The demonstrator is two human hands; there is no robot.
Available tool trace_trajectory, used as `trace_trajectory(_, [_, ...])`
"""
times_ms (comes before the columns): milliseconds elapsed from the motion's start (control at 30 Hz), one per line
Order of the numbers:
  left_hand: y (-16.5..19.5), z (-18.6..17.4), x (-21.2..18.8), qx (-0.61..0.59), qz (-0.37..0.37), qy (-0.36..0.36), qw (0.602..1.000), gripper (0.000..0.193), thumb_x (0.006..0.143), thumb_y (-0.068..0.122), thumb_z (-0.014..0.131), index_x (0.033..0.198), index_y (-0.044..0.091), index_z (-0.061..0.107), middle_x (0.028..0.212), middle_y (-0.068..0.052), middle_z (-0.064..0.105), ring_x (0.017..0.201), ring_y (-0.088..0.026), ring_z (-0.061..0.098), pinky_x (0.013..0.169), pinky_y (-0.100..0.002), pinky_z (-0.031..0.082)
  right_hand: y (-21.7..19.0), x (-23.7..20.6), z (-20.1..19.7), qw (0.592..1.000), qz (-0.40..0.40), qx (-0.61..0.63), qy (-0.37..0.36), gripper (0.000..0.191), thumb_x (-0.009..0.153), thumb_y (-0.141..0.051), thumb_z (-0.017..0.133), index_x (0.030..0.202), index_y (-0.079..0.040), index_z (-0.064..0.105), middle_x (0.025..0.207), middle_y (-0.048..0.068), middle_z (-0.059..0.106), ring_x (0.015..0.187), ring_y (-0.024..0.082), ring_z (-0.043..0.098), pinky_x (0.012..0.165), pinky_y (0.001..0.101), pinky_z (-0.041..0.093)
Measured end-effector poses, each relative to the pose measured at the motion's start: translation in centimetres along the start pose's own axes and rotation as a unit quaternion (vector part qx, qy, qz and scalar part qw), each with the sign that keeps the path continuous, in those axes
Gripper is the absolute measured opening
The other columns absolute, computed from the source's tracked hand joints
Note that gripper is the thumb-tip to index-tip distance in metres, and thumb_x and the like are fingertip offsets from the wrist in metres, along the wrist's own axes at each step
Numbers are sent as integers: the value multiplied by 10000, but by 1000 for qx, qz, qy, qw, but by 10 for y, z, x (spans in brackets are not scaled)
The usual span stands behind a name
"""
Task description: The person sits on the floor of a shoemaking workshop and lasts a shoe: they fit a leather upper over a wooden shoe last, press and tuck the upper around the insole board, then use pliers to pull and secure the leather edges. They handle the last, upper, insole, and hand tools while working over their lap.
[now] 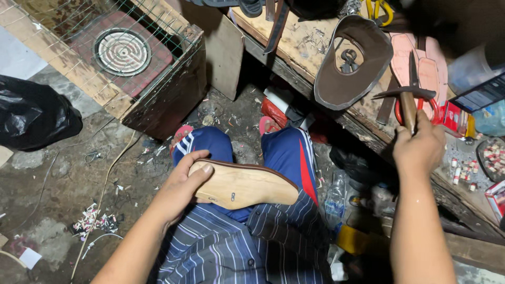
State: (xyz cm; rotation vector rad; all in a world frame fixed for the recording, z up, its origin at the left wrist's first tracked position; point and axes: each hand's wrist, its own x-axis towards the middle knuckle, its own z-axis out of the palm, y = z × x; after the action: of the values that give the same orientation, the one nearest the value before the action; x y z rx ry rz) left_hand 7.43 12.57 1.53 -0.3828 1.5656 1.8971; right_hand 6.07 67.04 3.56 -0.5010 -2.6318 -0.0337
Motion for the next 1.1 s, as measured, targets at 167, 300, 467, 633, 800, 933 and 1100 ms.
trace_trajectory(167, [-11,-2,3,164,278,-7,947,626,929,239,745,1460,8,509,1373,-107,596,1264,-224,560,1018,-347,448,-4,13,4,999,-31,-19,26,523,862,-177,833,1356,-91,683,1160,202,622,1111,419,569,955,536,438])
trace_trajectory(300, [-7,12,11,-10,98,65,993,587,875,284,715,1392,36,587,1140,-60,692,994,-156,679,781,-320,592,-68,9,-9,984,-157,80,31,508,909,-198,862,1354,-89,644,1296,141,584,1258,345,524,1116,529,409])
trace_trajectory(467, [12,36,19,-8,0,125,992,562,911,350,660,1387,72,549,974,-125,709,628,-165,673,550,-298,576,-141,11,-6,971,-225,75,-14,673,696,-214,845,1330,-63,680,1228,214,609,1126,409,557,884,503,439])
trace_trajectory(633, [11,33,18,64,67,132,987,622,910,419,604,1436,115,466,887,-62,656,517,-132,582,450,-288,487,-141,53,-8,964,-220,121,85,214,982,-48,679,1184,-34,748,1165,192,628,1051,368,634,881,457,512])
trace_trajectory(800, [1,17,20,123,279,172,937,534,998,313,662,1423,23,518,1068,-104,593,776,-107,576,652,-251,494,-124,74,-65,915,-232,259,206,181,1039,69,633,1207,83,698,1183,195,650,1175,336,653,993,439,537])
trace_trajectory(933, [13,16,6,170,408,287,850,355,1018,179,666,1309,-1,575,1273,-105,563,807,-108,518,723,-238,464,-152,22,-126,863,-105,491,46,99,1117,15,605,1131,100,654,1197,151,708,917,209,670,817,311,558])
trace_trajectory(1100, [48,38,-18,71,352,102,928,457,1037,290,571,1400,27,481,1310,-117,596,1027,-159,668,857,-303,585,-217,-42,-184,672,54,733,-84,233,1010,-24,527,1196,78,624,982,109,686,680,120,607,598,223,494])
